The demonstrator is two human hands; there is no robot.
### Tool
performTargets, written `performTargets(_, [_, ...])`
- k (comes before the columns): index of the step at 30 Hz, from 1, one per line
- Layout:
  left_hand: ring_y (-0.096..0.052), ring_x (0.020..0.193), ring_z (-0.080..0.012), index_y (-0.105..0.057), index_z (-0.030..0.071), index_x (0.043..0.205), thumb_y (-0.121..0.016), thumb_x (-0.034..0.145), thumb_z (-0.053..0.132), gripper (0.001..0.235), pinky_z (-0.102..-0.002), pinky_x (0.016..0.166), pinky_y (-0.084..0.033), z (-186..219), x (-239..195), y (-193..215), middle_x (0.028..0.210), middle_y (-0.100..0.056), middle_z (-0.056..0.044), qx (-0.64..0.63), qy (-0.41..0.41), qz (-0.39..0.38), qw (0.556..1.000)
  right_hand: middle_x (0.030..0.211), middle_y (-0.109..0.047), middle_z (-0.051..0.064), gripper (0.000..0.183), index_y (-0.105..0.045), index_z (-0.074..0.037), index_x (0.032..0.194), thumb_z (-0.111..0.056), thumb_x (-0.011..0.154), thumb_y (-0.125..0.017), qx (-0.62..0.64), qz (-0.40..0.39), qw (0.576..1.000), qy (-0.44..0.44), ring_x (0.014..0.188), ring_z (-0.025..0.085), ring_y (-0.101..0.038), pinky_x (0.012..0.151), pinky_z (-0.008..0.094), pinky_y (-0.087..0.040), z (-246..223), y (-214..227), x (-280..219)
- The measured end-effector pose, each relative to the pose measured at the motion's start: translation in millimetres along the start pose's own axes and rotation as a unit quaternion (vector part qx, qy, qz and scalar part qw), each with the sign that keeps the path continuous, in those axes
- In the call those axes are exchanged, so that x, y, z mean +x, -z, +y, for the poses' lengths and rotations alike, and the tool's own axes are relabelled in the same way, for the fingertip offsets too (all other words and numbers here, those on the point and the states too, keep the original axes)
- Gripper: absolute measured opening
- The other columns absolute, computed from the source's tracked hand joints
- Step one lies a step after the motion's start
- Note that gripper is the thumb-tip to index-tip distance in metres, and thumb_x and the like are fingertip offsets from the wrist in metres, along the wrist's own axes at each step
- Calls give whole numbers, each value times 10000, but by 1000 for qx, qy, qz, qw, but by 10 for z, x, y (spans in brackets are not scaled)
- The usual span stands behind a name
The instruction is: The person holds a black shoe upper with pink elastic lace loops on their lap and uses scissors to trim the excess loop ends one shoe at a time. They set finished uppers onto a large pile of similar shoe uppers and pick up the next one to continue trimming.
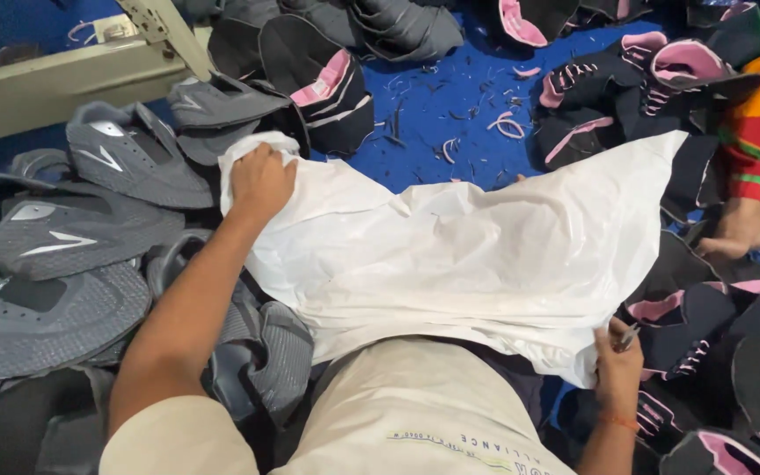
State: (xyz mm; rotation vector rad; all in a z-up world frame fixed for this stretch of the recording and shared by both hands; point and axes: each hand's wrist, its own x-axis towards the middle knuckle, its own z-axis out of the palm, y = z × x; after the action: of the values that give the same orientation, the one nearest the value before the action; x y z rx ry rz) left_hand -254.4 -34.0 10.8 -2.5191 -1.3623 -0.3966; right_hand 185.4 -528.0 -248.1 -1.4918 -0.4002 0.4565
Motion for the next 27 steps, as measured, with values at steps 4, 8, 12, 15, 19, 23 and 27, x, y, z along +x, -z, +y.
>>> performTargets(4, [-661,989,-405,-715,-60,1111,-705,933,322,421,-503,845,-521,-303,-32,47,1159,-664,-222,-20,28,85,996,972,-684,-4,319,-649,32,1211,-138,957,-741,-67,-4,997,36,786,62,-583,672,218,-458,-258,-29,-141])
performTargets(8, [-656,993,-422,-713,-33,1142,-712,879,226,370,-510,846,-518,-732,-43,102,1122,-677,-233,-80,-22,113,990,928,-670,26,238,-678,41,1164,-158,1047,-737,-74,65,995,22,784,94,-557,683,250,-437,493,318,-4])
performTargets(12, [-676,967,-425,-714,25,1128,-658,969,121,194,-531,830,-530,-509,-188,843,1054,-699,-215,-75,0,119,990,945,-711,165,268,-687,61,1120,-206,1126,-663,-228,101,967,49,870,211,-652,780,335,-496,845,414,-116])
performTargets(15, [-681,926,-436,-684,10,1141,-644,990,92,177,-541,789,-532,-362,-384,1193,1048,-696,-216,-57,-5,124,991,1001,-725,231,304,-681,41,1137,-253,1066,-659,-326,104,938,58,925,310,-699,802,404,-521,829,280,-333])
performTargets(19, [-676,882,-448,-612,-44,1101,-664,943,182,280,-545,774,-536,-297,-832,1149,1024,-671,-257,24,27,-14,999,1035,-724,246,342,-674,23,1157,-288,1014,-683,-368,93,923,57,952,360,-706,803,439,-525,494,-8,-680])
performTargets(23, [-606,1182,-375,-705,43,1071,-664,812,348,403,-533,988,-447,-54,-1458,1089,1168,-705,-183,177,-50,-120,976,1041,-722,241,337,-674,17,1159,-286,1011,-687,-381,72,920,55,955,361,-704,803,442,-526,-18,-276,-950])
performTargets(27, [-514,1294,-337,-730,76,1122,-690,757,376,474,-541,1133,-292,-32,-1573,1093,1182,-710,-124,125,-111,-162,973,1046,-720,236,333,-673,10,1161,-285,1007,-690,-393,43,917,58,958,363,-703,802,446,-527,-615,-465,-1026])
